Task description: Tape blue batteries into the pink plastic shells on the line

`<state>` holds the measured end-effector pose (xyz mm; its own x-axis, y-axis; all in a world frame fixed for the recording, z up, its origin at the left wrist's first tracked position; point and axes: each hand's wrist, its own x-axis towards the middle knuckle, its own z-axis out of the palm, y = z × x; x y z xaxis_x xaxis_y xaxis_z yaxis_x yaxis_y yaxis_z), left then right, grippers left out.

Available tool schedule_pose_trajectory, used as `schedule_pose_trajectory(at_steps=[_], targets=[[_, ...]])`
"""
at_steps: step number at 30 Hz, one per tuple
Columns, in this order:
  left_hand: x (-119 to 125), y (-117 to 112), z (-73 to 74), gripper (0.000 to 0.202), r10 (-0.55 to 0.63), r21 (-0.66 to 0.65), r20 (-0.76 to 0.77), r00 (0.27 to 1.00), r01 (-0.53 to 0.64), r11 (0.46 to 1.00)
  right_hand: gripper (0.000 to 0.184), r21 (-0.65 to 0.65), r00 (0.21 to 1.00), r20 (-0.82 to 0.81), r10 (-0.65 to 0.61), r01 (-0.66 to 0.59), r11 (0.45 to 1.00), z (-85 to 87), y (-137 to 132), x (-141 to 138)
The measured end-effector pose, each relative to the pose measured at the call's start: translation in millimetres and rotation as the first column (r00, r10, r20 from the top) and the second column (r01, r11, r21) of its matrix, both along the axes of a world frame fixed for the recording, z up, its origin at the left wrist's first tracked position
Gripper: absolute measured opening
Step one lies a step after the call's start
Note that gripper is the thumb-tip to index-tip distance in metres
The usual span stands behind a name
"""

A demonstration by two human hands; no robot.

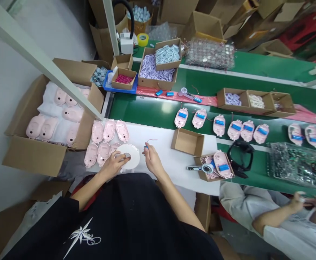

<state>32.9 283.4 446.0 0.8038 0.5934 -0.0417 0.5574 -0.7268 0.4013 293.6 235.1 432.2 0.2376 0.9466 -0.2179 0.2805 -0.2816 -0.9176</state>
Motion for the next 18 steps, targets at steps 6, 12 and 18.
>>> schedule_pose_trajectory(at_steps=[6, 12, 18], targets=[[8, -5, 2.3, 0.067, 0.010, 0.038, -0.009, 1.000, -0.009, 0.999, 0.067, -0.094, 0.982, -0.176, 0.072, -0.089, 0.992, -13.6, -6, 0], [18, -4, 3.4, 0.065, -0.004, -0.007, -0.024, 1.000, 0.004, 1.000, 0.078, -0.233, 0.833, -0.535, 0.143, -0.308, 0.922, -14.1, -2, 36], [32, -14, 3.8, 0.056, 0.025, -0.022, -0.037, 0.999, -0.026, 0.999, 0.061, -0.212, 0.730, -0.629, 0.267, -0.492, 0.845, -3.4, 23, 64]])
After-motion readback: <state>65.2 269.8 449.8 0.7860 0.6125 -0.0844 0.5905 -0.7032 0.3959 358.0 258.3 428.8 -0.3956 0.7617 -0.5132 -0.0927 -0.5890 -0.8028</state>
